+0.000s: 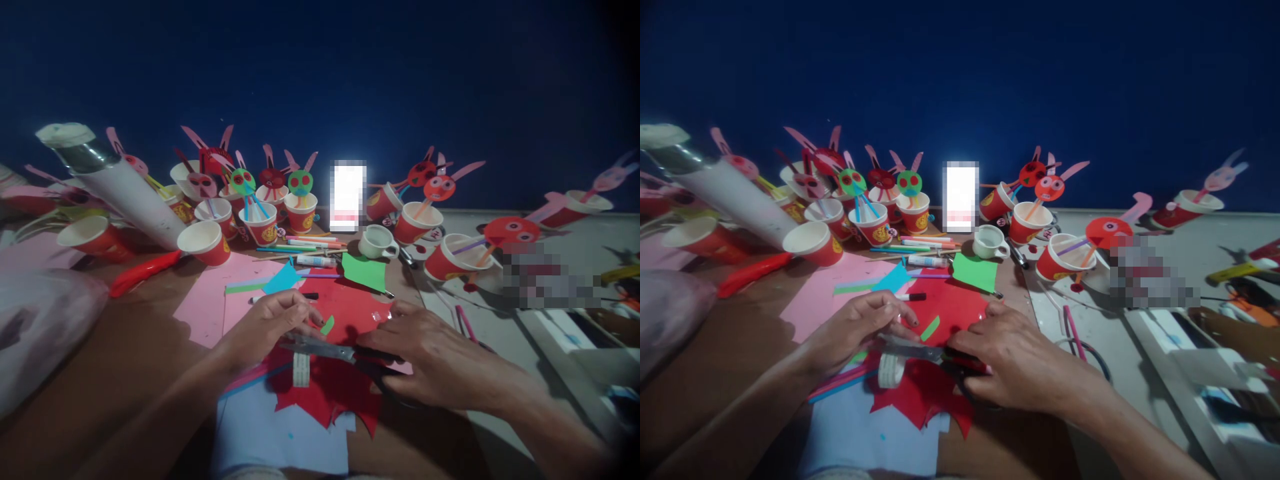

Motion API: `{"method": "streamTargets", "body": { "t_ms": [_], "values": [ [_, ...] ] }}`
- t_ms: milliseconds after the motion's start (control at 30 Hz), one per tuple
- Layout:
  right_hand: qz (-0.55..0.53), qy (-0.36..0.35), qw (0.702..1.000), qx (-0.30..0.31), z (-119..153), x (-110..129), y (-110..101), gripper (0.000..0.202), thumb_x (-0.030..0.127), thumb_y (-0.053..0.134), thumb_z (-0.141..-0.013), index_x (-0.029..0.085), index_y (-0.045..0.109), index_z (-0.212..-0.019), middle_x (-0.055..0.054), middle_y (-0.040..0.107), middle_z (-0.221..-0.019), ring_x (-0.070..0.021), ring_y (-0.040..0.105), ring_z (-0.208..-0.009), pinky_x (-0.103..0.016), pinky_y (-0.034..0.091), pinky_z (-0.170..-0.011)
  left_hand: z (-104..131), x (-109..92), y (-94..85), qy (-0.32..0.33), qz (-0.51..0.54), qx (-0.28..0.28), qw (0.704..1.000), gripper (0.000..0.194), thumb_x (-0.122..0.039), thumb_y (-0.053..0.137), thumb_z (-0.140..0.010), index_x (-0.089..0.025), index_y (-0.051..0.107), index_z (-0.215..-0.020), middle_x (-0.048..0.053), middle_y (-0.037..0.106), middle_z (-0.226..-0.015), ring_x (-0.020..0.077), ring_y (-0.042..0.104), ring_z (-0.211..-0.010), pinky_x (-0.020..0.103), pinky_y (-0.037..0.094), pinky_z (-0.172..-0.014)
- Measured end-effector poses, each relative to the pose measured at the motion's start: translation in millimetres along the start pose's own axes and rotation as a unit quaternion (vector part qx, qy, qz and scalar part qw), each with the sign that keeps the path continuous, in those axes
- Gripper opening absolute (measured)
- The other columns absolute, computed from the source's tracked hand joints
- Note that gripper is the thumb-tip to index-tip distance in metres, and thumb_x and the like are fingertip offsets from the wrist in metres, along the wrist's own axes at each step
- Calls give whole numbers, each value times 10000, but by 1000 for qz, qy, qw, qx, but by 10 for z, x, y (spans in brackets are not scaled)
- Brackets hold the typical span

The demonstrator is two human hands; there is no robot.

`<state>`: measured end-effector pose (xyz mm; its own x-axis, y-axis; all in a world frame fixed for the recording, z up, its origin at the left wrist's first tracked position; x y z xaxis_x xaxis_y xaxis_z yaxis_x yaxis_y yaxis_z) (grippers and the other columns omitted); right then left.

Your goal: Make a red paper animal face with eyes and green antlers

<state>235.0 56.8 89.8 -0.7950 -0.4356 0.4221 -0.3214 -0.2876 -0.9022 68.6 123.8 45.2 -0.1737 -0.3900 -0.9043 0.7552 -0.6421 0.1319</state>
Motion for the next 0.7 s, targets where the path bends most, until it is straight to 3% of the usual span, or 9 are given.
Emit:
{"method": "streamTargets", "body": {
  "t_ms": [200, 333, 533, 700],
  "values": [
    [4, 9, 1000, 5, 11, -45, 51, 267, 168, 566, -712, 245, 656, -951, -18, 673, -766, -173, 568, -757, -283, 341, -769, -33, 36, -34, 7, -2, -18, 1000, 271, -424, 517, -856, -165, 595, -845, 68, 723, -745, 127, 631, -546, 196, 377, -504],
    [-3, 9, 1000, 14, 20, -67, 87, 291, 155, 556, -710, 251, 644, -971, -18, 673, -796, -180, 559, -789, -292, 337, -795, -41, 50, -39, -8, 2, -22, 1000, 269, -426, 525, -851, -164, 589, -842, 60, 720, -736, 103, 604, -487, 191, 381, -495],
    [-1, 13, 1000, 26, 27, -64, 104, 262, 122, 529, -712, 243, 638, -917, -7, 669, -773, -165, 534, -727, -281, 334, -735, -42, 39, -26, -12, 21, -16, 1000, 275, -432, 526, -846, -162, 580, -838, 71, 717, -740, 170, 670, -634, 215, 435, -533],
    [-20, 7, 1000, 17, 42, -46, 68, 365, 100, 532, -724, 266, 620, -1037, -4, 689, -862, -167, 567, -781, -281, 348, -772, -45, 54, -43, -20, 14, -20, 1000, 287, -443, 519, -848, -161, 572, -842, 74, 711, -776, 162, 668, -632, 200, 403, -502]
  ]
}}
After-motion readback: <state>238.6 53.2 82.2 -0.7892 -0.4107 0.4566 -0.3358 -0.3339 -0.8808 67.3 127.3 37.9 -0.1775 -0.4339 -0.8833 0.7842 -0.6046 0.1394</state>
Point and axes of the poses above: each hand's wrist, its own z-axis away from the middle knuckle, its own y-axis out of the palm, x = y × z, the point moved 6 cm from there along -z, towards the middle knuckle
